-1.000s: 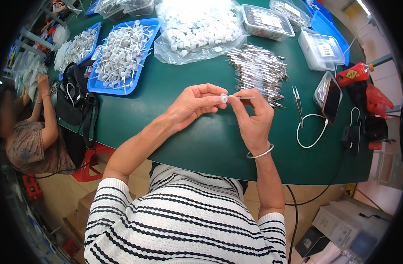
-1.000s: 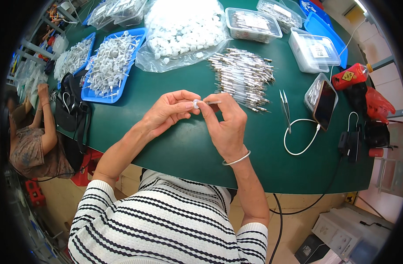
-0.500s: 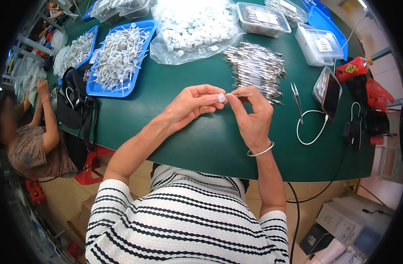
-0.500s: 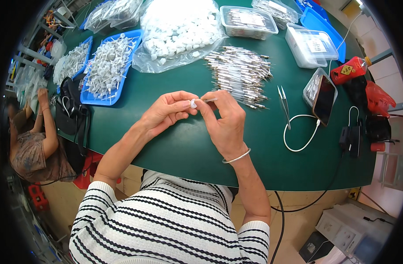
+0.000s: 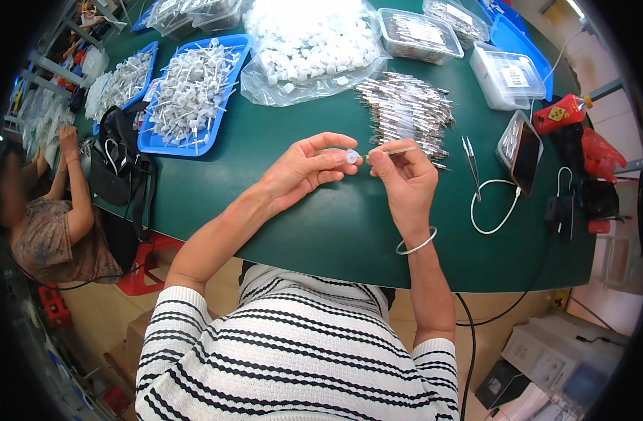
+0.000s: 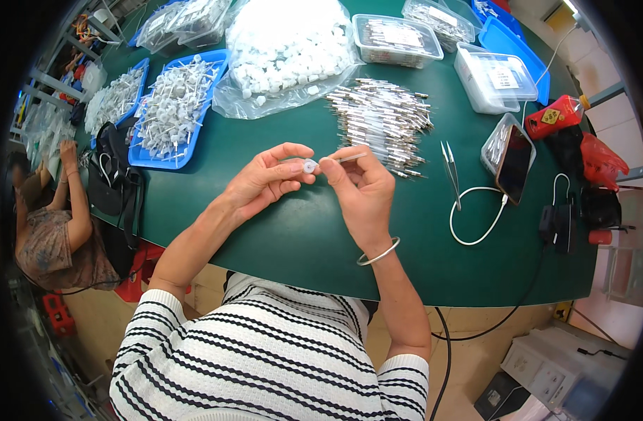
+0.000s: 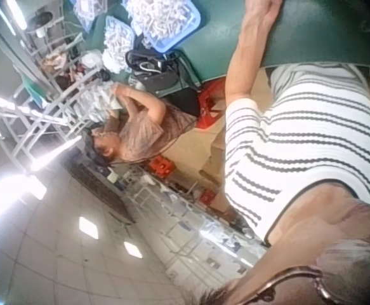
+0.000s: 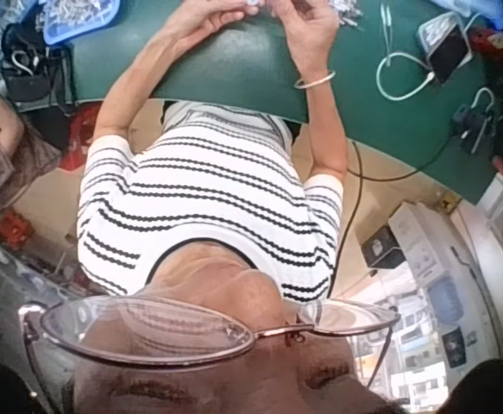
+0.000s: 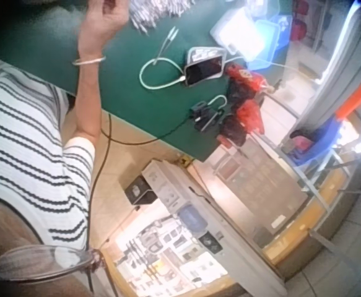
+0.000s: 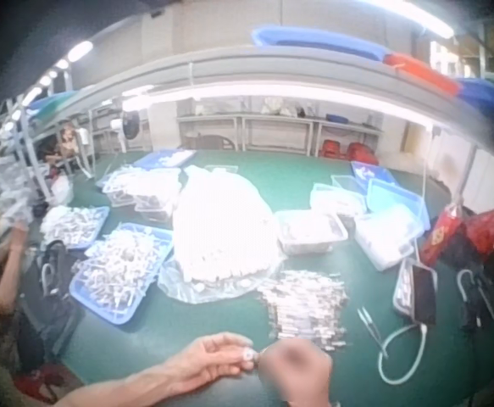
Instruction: The person repeatedly picks up small white plastic caps and metal rods from a green table. They insert the metal rod into the cap and place the assembled unit into a blue tray. The process is continuous and repetitive throughout the clip.
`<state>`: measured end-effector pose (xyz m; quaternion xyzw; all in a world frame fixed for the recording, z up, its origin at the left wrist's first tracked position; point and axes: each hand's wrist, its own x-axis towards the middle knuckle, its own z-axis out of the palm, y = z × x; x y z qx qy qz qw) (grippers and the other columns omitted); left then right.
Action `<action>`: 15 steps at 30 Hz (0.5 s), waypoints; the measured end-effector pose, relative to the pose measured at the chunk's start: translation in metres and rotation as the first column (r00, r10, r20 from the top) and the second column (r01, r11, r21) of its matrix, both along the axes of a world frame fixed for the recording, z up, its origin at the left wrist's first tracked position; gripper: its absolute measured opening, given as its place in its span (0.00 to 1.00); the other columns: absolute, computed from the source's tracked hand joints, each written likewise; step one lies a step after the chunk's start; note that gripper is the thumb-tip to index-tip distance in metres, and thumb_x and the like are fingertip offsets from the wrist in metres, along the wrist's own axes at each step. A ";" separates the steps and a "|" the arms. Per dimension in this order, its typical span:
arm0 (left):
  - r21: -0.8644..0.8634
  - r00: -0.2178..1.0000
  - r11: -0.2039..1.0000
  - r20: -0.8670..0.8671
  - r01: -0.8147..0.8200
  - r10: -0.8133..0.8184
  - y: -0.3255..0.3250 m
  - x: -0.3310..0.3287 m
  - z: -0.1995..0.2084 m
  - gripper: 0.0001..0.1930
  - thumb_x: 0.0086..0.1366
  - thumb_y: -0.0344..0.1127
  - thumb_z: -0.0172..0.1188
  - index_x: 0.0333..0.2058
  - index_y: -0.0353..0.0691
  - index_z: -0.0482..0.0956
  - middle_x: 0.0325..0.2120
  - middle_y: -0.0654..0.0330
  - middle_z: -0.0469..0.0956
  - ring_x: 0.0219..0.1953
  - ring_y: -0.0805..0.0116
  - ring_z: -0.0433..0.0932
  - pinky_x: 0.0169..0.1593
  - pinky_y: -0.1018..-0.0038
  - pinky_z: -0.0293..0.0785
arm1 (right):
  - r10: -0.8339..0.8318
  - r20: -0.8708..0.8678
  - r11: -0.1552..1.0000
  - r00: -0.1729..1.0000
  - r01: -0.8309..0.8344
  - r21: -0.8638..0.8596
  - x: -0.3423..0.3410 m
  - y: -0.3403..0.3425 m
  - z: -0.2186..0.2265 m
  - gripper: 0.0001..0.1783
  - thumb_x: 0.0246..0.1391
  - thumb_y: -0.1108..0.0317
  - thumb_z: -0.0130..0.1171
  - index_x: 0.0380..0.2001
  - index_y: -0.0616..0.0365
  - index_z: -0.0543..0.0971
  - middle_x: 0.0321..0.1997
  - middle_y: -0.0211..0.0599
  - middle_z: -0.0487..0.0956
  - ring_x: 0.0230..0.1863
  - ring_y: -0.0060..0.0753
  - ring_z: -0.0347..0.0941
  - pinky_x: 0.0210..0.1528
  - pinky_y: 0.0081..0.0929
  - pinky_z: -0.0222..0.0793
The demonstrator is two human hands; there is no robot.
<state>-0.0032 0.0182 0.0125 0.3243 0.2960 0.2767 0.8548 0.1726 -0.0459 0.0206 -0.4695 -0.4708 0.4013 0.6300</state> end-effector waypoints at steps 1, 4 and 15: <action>0.006 1.000 1.000 -0.005 -0.007 0.007 0.000 0.000 0.001 0.11 0.62 0.29 0.59 0.44 0.36 0.76 0.37 0.58 0.79 0.39 0.72 0.80 0.41 0.83 0.78 | 0.022 -0.088 1.000 0.996 -0.023 -0.021 0.002 0.002 -0.002 0.06 0.53 0.72 0.62 0.31 0.62 0.76 0.29 0.31 0.78 0.29 0.20 0.74 0.31 0.19 0.71; 0.077 0.999 0.997 -0.046 -0.022 0.026 -0.003 0.001 0.000 0.12 0.61 0.28 0.60 0.44 0.37 0.75 0.37 0.59 0.79 0.38 0.73 0.79 0.40 0.82 0.78 | 0.060 -0.277 0.992 0.959 -0.087 -0.087 0.004 0.003 -0.003 0.06 0.55 0.71 0.61 0.33 0.62 0.76 0.29 0.33 0.78 0.29 0.21 0.75 0.32 0.19 0.72; 0.411 0.985 0.903 -0.059 -0.126 0.165 -0.014 0.014 -0.001 0.08 0.61 0.29 0.61 0.38 0.36 0.75 0.36 0.60 0.78 0.37 0.76 0.78 0.38 0.80 0.76 | 0.117 -0.573 0.973 0.811 -0.209 -0.097 -0.009 0.002 -0.014 0.06 0.56 0.70 0.59 0.32 0.60 0.75 0.30 0.34 0.78 0.30 0.22 0.73 0.36 0.22 0.70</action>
